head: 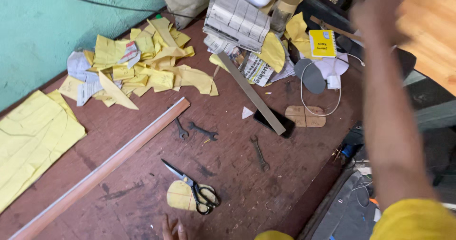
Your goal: The person uses shears to cut yellow paper along pre-drawn curved and straight lines on a wooden workbench. After cutting, the person stacks the cut pieces and scrap pieces, then briefly handles a newspaper and a small notebook.
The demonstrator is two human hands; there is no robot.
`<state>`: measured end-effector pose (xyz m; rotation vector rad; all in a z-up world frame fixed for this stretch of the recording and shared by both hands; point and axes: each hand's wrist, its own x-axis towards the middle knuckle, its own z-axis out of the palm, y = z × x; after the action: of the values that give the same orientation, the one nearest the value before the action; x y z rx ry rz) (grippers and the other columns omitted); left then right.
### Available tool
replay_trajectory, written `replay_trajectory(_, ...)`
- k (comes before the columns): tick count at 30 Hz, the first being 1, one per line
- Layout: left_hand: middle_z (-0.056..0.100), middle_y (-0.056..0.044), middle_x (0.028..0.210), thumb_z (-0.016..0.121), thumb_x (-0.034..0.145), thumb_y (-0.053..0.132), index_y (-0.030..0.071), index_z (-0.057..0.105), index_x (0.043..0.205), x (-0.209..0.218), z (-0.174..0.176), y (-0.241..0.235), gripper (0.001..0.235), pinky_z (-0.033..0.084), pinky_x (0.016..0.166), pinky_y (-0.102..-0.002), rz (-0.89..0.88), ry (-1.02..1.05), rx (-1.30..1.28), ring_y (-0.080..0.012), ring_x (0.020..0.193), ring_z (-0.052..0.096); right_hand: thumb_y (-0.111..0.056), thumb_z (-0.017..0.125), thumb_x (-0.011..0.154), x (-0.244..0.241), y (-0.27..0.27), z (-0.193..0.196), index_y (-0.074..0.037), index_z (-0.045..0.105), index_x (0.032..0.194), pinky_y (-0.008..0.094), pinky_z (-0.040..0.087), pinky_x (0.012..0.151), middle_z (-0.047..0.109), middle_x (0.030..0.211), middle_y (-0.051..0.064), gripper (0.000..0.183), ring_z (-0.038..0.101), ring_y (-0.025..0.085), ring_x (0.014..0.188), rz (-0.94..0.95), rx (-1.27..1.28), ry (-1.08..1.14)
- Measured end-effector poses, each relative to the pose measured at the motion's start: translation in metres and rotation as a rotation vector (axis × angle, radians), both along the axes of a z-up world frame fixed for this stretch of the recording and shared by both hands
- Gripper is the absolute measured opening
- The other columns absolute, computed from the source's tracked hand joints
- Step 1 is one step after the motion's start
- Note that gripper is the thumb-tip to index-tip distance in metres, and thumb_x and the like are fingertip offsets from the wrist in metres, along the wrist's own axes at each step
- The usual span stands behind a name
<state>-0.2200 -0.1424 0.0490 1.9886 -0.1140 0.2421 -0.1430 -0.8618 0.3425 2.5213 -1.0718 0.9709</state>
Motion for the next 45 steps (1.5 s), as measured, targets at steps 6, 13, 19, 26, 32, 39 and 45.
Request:
replay_trajectory(6,0.070,-0.012,0.093,0.071,0.087,0.012,0.009,0.053,0.146,-0.094,0.058,0.053,0.061,0.057,0.071,-0.033,-0.019,0.412,0.145,-0.0209,0.077,0.069,-0.008,0.062,0.084,-0.073,0.224,-0.270,-0.008,0.076,0.096,0.040,0.056,0.082,0.077,0.093,0.016,0.019,0.077,0.029,0.090,0.397,0.909,-0.034)
replay_trajectory(13,0.077,-0.011,0.096,0.068,0.095,0.010,0.011,0.063,0.139,-0.089,0.061,0.074,0.045,0.057,0.075,-0.032,-0.001,0.522,0.236,-0.0180,0.083,0.072,-0.007,0.071,0.087,-0.201,0.429,-0.290,-0.007,0.077,0.100,0.034,0.057,0.082,0.079,0.095,0.009,0.014,0.074,0.018,0.088,0.487,1.299,0.145)
replay_trajectory(19,0.074,-0.012,0.100,0.063,0.097,0.009,0.006,0.061,0.140,-0.039,0.052,0.047,0.043,0.057,0.078,-0.034,-0.083,0.324,0.142,-0.0190,0.086,0.071,-0.012,0.075,0.087,-0.209,0.399,-0.284,-0.008,0.077,0.106,0.038,0.056,0.071,0.071,0.095,0.015,0.019,0.070,0.023,0.079,0.424,1.224,0.202)
replay_trajectory(26,0.075,-0.011,0.100,0.064,0.098,0.011,0.003,0.066,0.130,0.016,0.056,-0.083,0.032,0.057,0.078,-0.031,-0.240,0.208,0.084,-0.0183,0.086,0.072,-0.016,0.068,0.095,-0.089,0.262,-0.270,-0.006,0.073,0.111,0.038,0.054,0.067,0.075,0.086,0.014,0.020,0.071,0.025,0.070,0.361,1.349,0.003)
replay_trajectory(32,0.074,-0.011,0.091,0.065,0.093,0.011,0.007,0.069,0.123,-0.006,0.002,-0.197,0.030,0.055,0.064,-0.033,-0.187,0.351,0.068,-0.0219,0.074,0.069,-0.009,0.067,0.087,0.089,0.142,-0.307,-0.009,0.073,0.116,0.043,0.056,0.084,0.075,0.103,0.019,0.030,0.072,0.036,0.097,0.599,0.880,-0.107)
replay_trajectory(39,0.072,-0.013,0.095,0.070,0.083,0.011,0.011,0.072,0.115,-0.055,-0.065,-0.262,0.032,0.062,0.066,-0.034,-0.120,0.311,0.154,-0.0233,0.079,0.076,-0.025,0.071,0.086,0.219,0.118,-0.302,-0.019,0.070,0.124,0.048,0.053,0.091,0.073,0.113,0.019,0.038,0.068,0.041,0.107,0.605,0.963,0.132)
replay_trajectory(45,0.077,-0.012,0.105,0.064,0.086,0.005,0.010,0.071,0.124,0.006,-0.022,-0.302,0.039,0.061,0.073,-0.033,-0.031,0.302,0.115,-0.0232,0.088,0.077,-0.028,0.072,0.089,0.203,0.133,-0.272,-0.016,0.058,0.133,0.057,0.051,0.082,0.067,0.103,0.032,0.047,0.064,0.053,0.095,0.460,1.012,0.064)
